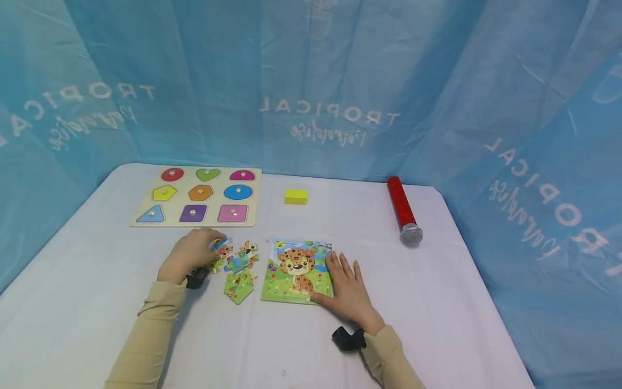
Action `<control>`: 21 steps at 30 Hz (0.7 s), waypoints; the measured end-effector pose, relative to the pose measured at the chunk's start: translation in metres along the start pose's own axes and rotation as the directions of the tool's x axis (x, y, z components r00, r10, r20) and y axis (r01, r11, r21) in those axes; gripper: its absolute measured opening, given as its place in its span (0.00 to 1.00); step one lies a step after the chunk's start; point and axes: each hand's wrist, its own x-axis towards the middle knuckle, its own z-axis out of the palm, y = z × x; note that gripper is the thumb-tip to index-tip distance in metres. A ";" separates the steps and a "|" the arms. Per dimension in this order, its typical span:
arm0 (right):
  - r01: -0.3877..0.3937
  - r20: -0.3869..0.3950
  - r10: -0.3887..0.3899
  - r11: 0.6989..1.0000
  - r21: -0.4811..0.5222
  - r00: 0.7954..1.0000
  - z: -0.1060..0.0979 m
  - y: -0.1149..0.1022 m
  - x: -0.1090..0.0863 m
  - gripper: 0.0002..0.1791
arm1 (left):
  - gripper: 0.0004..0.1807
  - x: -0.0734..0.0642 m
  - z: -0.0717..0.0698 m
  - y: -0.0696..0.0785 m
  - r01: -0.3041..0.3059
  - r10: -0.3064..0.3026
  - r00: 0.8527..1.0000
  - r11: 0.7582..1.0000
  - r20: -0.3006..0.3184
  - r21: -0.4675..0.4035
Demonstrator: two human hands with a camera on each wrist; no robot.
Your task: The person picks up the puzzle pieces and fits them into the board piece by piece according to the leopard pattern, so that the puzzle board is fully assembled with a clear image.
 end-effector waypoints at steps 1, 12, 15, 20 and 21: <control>0.002 -0.002 -0.002 1.000 0.007 1.000 0.000 0.000 0.000 0.54 | 0.24 0.000 0.000 -0.001 0.005 -0.005 1.000 1.000 0.007 -0.009; 0.000 -0.007 0.000 1.000 -0.017 1.000 0.005 0.004 -0.003 0.54 | 0.25 0.000 0.009 -0.001 -0.005 0.007 0.999 0.999 -0.037 0.040; 0.004 -0.016 -0.004 1.000 -0.016 1.000 0.005 0.005 -0.003 0.54 | 0.26 0.001 0.010 -0.003 -0.020 0.027 0.996 0.996 -0.080 0.089; 0.014 -0.023 -0.015 1.000 -0.021 1.000 0.003 0.004 0.000 0.54 | 0.25 0.000 0.003 0.002 -0.029 0.052 0.984 0.990 -0.169 0.135; 0.018 -0.026 -0.019 1.000 -0.018 0.999 0.002 0.003 0.001 0.54 | 0.25 0.000 0.001 0.007 -0.039 0.066 0.980 0.989 -0.190 0.142</control>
